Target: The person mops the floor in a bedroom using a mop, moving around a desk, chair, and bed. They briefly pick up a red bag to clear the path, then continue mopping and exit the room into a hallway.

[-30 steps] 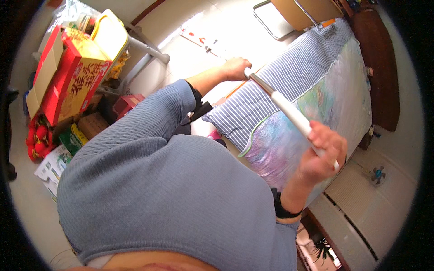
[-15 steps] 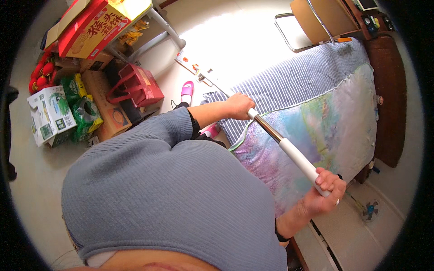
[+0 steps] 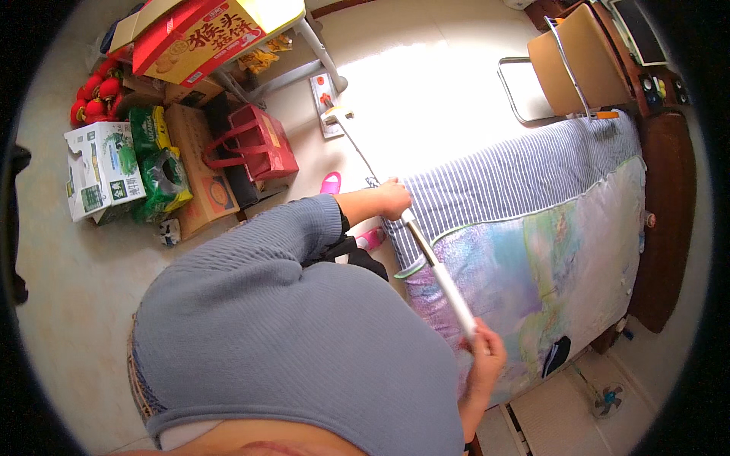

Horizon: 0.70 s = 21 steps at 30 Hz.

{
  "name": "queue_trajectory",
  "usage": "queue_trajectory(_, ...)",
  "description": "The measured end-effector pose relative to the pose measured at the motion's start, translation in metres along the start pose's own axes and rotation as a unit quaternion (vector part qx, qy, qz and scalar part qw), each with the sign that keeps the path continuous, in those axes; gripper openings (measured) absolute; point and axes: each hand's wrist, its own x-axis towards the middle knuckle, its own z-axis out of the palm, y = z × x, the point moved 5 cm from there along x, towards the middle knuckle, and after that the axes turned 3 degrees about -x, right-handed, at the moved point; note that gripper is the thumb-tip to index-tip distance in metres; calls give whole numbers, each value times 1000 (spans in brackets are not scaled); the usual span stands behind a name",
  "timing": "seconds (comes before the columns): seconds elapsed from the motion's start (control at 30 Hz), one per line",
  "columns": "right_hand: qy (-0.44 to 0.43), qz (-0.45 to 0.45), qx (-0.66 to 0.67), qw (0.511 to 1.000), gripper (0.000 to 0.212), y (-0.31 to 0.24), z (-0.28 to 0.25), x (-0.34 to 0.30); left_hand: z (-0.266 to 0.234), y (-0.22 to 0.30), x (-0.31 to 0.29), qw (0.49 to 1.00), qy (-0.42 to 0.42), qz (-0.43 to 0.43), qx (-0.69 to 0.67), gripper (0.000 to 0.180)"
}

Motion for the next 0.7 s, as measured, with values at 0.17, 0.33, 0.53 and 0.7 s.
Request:
queue_trajectory(0.17, -111, 5, -234, 966, 50, 46, 97, 26, 47, -57, -8, 998, -53, 5, 38, 26)
queue_trajectory(0.33, -184, -21, -273, 944, 56, 52, 167, 65, 59, -137, -13, 998, -27, -51, 8, 21)
queue_trajectory(0.53, -221, -103, -341, 908, 63, 80, 287, 139, 84, -262, -14, 987, 1, -150, 51, 22)
queue_trajectory(0.7, -248, -90, -389, 883, 71, 121, 316, 183, 111, -288, -6, 987, 47, -152, 30, 19)
